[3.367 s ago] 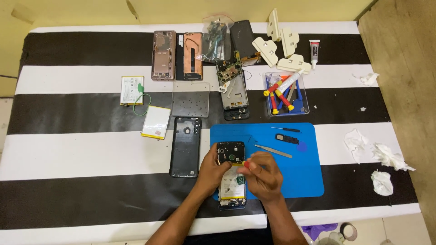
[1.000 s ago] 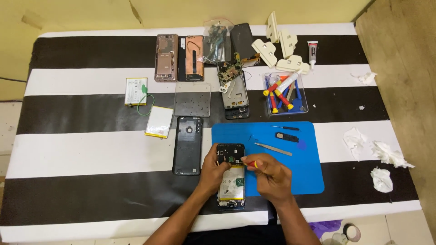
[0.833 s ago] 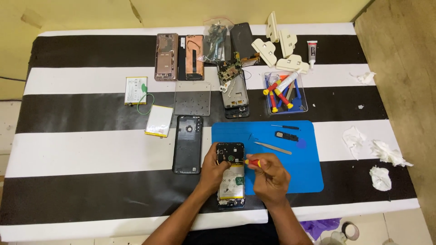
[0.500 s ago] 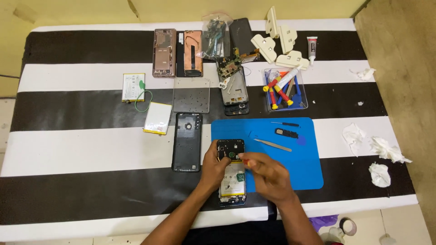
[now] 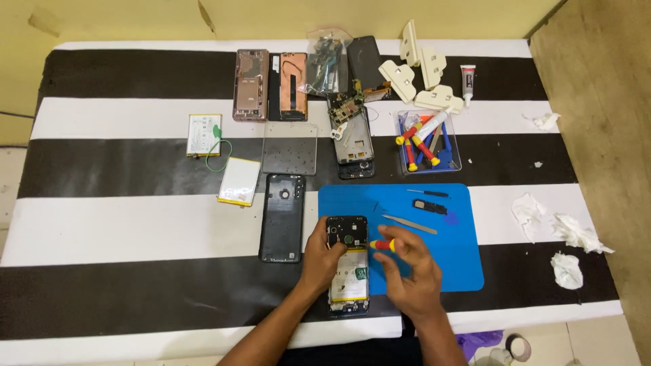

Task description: Disassembling or reassembling a mobile phone using a screwdriver and tweezers to handle internal components.

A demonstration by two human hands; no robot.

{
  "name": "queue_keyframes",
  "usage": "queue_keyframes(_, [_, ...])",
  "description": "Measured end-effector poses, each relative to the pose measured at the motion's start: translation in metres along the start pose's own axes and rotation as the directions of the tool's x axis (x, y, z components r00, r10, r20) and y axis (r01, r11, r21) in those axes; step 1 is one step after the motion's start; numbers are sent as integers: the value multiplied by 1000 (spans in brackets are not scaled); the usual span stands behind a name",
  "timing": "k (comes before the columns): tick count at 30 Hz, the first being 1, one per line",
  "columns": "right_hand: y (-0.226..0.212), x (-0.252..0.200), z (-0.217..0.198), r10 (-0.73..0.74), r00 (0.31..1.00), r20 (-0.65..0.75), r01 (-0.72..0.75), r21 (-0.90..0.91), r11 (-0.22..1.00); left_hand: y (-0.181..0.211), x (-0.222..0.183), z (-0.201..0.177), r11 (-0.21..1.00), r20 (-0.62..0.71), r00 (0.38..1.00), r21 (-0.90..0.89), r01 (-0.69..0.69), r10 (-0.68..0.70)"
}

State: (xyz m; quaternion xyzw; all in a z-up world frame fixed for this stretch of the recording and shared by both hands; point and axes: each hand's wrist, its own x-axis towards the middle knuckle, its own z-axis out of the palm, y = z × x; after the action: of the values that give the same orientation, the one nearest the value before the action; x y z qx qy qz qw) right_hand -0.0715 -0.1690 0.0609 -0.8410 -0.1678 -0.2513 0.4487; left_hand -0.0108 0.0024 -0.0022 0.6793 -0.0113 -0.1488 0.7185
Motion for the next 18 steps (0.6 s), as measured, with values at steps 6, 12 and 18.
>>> queue_keyframes(6, [5, -11, 6, 0, 998, -61, 0, -9, 1000, -3, 1, 0, 1000, 3, 1000, -14, -22, 22])
queue_keyframes(12, [-2, -22, 20, 51, 973, -227, -57, -17, 998, -3, 0, 1, 999, -23, 999, -14, -36, 36])
queue_keyframes(18, [1, -23, 20, 90, 962, -257, -135, -160, 978, -4, -1, 2, 999, -8, 1000, -44, -8, 8])
